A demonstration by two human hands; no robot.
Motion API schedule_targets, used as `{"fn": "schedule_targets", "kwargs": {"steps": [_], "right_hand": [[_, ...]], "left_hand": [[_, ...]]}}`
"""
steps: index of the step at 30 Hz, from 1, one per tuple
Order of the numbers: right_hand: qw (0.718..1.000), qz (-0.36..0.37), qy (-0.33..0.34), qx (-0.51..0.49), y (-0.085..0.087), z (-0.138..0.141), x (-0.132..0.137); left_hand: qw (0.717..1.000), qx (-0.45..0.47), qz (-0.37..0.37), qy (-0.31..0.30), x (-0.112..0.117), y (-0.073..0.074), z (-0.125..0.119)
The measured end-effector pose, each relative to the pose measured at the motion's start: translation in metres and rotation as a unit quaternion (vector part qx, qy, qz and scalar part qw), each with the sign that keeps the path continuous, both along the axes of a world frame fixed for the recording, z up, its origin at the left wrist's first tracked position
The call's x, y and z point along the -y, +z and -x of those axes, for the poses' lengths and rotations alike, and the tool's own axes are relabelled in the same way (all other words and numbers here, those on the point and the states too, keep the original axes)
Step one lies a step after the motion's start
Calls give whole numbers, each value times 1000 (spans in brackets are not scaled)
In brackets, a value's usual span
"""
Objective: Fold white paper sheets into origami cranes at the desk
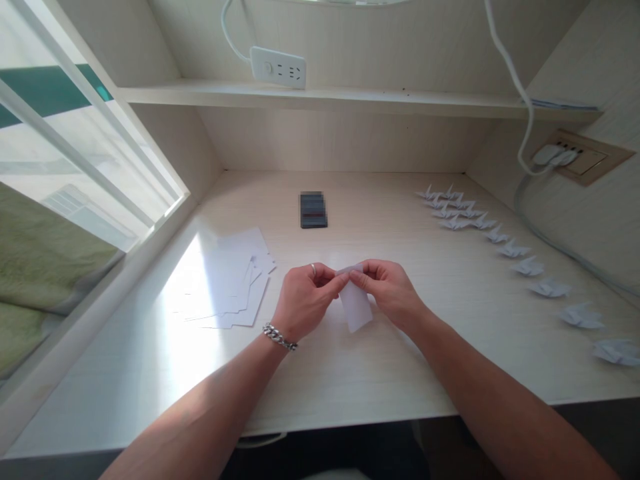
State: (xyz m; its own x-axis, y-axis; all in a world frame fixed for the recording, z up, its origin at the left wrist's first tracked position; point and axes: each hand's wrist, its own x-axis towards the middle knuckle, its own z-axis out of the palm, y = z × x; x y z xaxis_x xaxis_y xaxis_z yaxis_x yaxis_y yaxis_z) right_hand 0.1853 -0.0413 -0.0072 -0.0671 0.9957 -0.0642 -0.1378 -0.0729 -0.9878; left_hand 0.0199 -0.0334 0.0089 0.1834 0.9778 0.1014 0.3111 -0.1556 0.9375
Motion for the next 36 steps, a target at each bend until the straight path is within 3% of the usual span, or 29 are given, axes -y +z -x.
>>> {"fn": "schedule_targets", "kwargs": {"steps": [4, 7, 10, 14, 17, 21, 25, 30, 36], "right_hand": [[999, 12, -1, -39, 0, 1, -1], [994, 46, 20, -101, 0, -1, 0], [980, 83, 67, -169, 1, -4, 0], [963, 130, 144, -186, 4, -4, 2], [965, 146, 159, -147, 8, -2, 4], [981, 140, 125, -57, 13, -6, 5], [995, 48, 79, 49, 17, -14, 7], [960, -89, 17, 267, 17, -15, 10], [941, -125, 40, 313, 19, -13, 13]], "left_hand": [[999, -4, -48, 8, 2, -2, 0], [997, 51, -55, -22, 2, -4, 0], [991, 98, -67, -59, 0, -6, 1], [988, 82, -101, -86, -3, -8, 2], [989, 83, -88, -88, -5, -7, 4], [993, 84, -16, -82, -6, -3, 5], [997, 41, -2, -59, -7, -2, 5], [996, 38, 0, -75, -8, -7, 6], [996, 27, 13, -82, -9, -8, 5]]}}
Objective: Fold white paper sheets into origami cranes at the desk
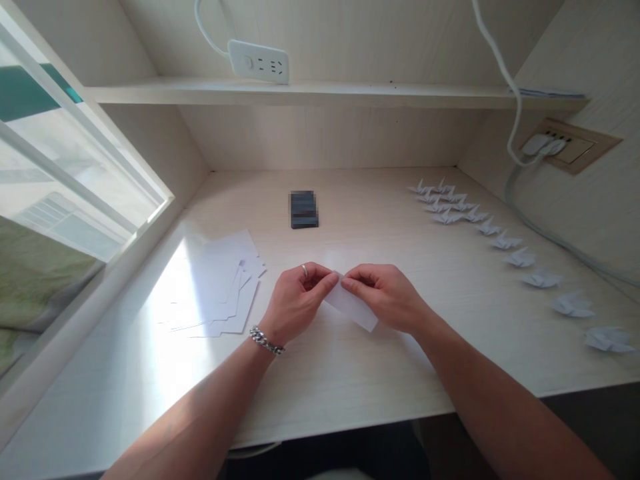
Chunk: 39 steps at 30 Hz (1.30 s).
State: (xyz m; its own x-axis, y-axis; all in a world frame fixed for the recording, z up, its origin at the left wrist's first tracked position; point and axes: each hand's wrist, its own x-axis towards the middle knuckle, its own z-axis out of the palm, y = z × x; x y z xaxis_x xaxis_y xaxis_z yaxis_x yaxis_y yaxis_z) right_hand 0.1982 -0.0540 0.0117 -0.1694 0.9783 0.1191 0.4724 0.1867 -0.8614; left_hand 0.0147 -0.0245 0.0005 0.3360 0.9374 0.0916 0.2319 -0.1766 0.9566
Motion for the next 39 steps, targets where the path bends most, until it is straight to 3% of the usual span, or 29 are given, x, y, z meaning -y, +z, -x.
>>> {"fn": "schedule_targets", "kwargs": {"steps": [10, 18, 22, 26, 30, 35, 39], "right_hand": [[999, -4, 11, 33, 2, 0, 1], [1000, -5, 8, 27, 0, 3, 1], [999, 39, -12, -32, -3, 0, -3], [989, 60, -47, -126, -6, -8, -8], [977, 18, -98, -187, -12, -11, -14], [961, 0, -116, -250, -16, -9, -16], [954, 52, -108, -275, -18, -7, -17]], "left_hand": [[999, -35, 1, 22, 1, 6, -1], [1000, -4, 17, 1, -1, -5, -1], [997, -15, -19, 79, -4, -3, 0], [989, 43, -26, 137, -9, -1, 5], [994, 75, 3, 83, -13, -4, 10], [997, -27, 44, -62, -11, -5, 9], [997, -20, 58, -48, -8, -4, 6]]}}
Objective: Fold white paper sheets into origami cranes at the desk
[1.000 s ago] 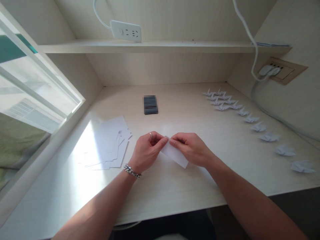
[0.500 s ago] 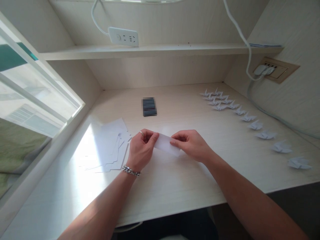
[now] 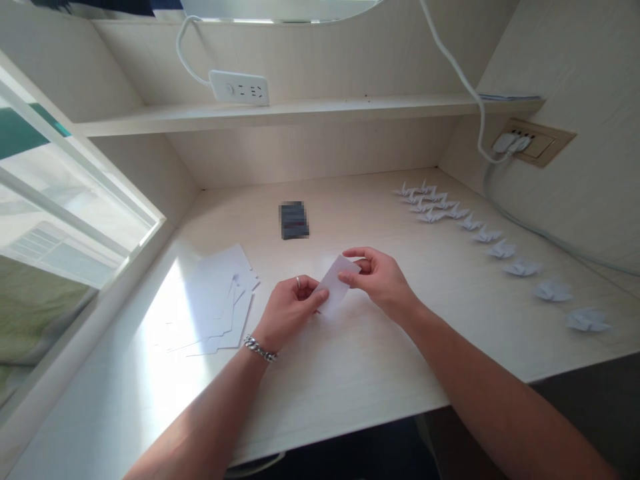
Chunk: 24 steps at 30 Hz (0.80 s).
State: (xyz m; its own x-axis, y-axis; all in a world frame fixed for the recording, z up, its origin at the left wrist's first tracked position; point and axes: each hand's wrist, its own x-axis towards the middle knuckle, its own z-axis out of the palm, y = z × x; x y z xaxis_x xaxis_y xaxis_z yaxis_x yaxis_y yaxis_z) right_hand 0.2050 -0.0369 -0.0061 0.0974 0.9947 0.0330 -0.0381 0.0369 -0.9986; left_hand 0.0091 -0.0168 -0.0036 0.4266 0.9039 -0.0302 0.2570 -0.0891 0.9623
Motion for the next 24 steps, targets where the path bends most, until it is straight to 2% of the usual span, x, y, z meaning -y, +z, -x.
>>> {"fn": "schedule_targets", "kwargs": {"steps": [2, 5, 7, 9, 12, 14, 17, 19, 22, 24], "right_hand": [[1000, 16, 4, -10, -2, 0, -1], [1000, 16, 11, 16, -5, 1, -2], [999, 8, 29, 20, -6, 2, -2], [999, -10, 34, 18, -6, 3, -2], [999, -31, -7, 29, -2, 5, -1], [1000, -4, -11, -18, 2, 6, 1], [993, 37, 25, -109, 6, 7, 3], [993, 29, 26, -108, 6, 8, 3], [998, 11, 26, -55, 1, 6, 1], [999, 3, 51, -12, -3, 4, 1]], "left_hand": [[1000, 12, 20, 12, 0, 0, -1], [999, 21, 26, -8, 0, -1, -2], [999, 35, 10, -1, 1, -2, -3], [998, 39, -24, 33, 4, -3, -4], [981, -2, -159, 111, 8, -2, -5], [946, -36, -287, 146, 11, -1, -6], [898, -69, -412, 138, 12, 0, -6], [896, -81, -426, 98, 12, 1, -5], [923, -91, -371, 36, 9, 6, 0], [941, -89, -321, 63, 5, 9, 4]]}}
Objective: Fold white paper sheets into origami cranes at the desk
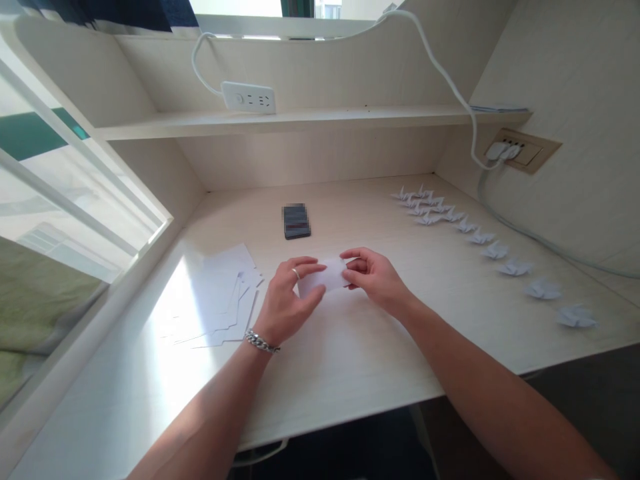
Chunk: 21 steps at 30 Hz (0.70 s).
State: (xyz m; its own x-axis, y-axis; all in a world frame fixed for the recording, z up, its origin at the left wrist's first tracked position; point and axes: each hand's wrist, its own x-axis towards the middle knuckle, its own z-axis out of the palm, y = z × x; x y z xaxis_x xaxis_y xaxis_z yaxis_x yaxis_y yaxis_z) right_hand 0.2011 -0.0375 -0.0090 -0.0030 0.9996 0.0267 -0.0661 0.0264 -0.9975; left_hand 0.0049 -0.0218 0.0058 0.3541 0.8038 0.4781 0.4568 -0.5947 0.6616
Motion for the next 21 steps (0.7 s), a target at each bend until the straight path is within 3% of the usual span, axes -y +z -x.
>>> {"fn": "schedule_targets", "kwargs": {"steps": [2, 4, 7, 11, 15, 21], "right_hand": [[999, -10, 33, 36, -2, -2, 0], [997, -12, 53, 56, -1, -3, 0], [999, 26, 36, 26, 3, -4, 0], [995, 89, 43, -12, 5, -7, -1], [989, 47, 117, 72, 1, -6, 0], [983, 22, 107, 150, 19, -4, -13]], "left_hand": [[997, -1, 75, 10, -4, 2, 4], [982, -13, 186, -26, -8, 3, 6], [959, 13, 280, -42, -12, 0, 6], [954, 50, 296, -18, -14, -6, 5], [949, 71, 306, -33, -15, -9, 5], [941, 83, 324, -53, -26, 10, 4]]}}
